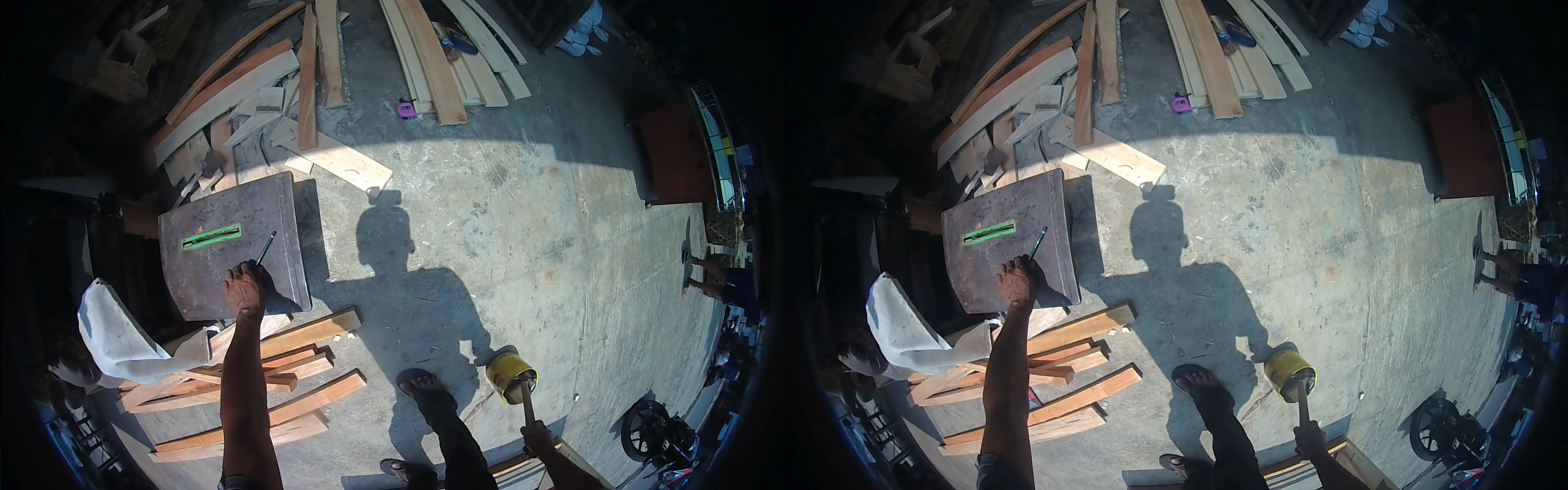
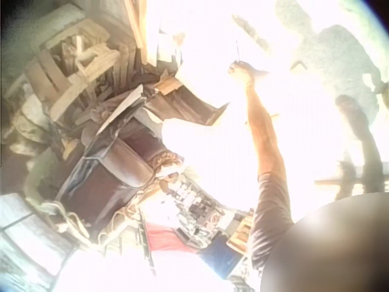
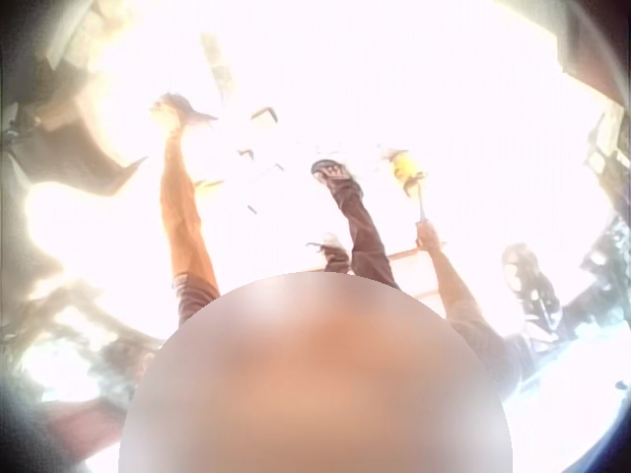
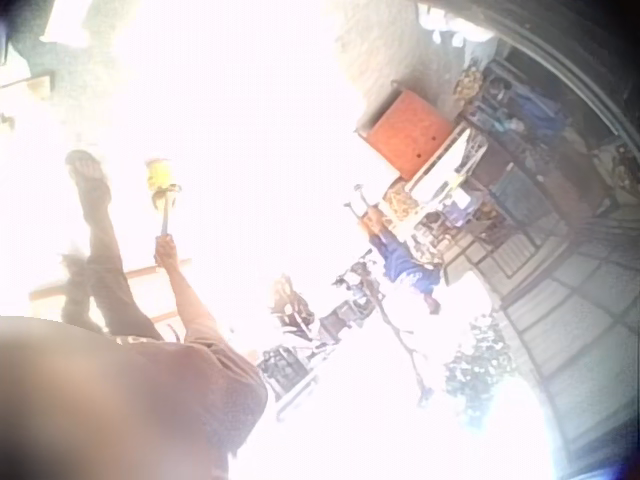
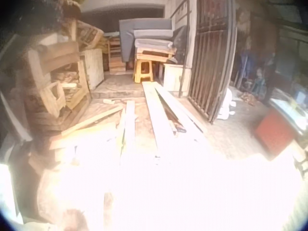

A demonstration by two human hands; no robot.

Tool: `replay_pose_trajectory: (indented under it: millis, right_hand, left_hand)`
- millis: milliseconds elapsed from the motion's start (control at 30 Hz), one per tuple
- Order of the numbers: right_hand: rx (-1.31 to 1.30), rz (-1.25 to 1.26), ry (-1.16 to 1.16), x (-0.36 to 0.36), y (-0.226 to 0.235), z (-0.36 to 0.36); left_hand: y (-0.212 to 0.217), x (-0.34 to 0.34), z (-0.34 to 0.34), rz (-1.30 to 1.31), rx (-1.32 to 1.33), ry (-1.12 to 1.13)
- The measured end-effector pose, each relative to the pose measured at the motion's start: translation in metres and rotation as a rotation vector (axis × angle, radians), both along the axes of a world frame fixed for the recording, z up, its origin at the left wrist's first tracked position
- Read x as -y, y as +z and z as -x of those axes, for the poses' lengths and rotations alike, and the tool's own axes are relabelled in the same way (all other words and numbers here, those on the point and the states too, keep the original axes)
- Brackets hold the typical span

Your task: The person measures and marks a wooden plank, then uses a hammer and nails to attach it to a wooden frame structure. They repeatedly hammer nails into the plank to secure it to the frame.

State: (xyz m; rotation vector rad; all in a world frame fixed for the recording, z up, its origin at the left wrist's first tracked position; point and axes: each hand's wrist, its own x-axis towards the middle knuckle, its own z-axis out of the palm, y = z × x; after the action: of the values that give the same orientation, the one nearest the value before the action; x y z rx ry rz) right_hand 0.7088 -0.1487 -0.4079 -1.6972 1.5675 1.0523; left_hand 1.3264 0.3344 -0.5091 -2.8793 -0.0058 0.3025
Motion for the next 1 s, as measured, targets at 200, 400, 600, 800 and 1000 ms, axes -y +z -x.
replay_pose_trajectory:
  millis: [200, 400, 600, 800, 1000]
  right_hand:
    - [0.032, -0.07, 0.06, 0.033, -0.085, -0.011]
    - [0.043, -0.142, 0.512, 0.018, -0.084, -0.031]
    - [0.407, -0.28, 0.677, -0.065, -0.034, -0.179]
    - [0.631, -0.3, 0.445, -0.117, 0.005, -0.243]
    - [0.497, -0.123, 0.295, -0.067, 0.041, -0.185]
  left_hand:
    - [0.004, 0.033, 0.071, 0.216, 0.279, 0.093]
    - [0.026, 0.095, 0.274, 0.547, 0.177, 0.213]
    - [0.028, 0.156, 0.439, 0.852, -0.473, 0.522]
    - [0.028, 0.16, 0.437, 0.951, -0.747, 0.476]
    - [0.006, 0.168, 0.418, 0.966, -0.682, 0.374]
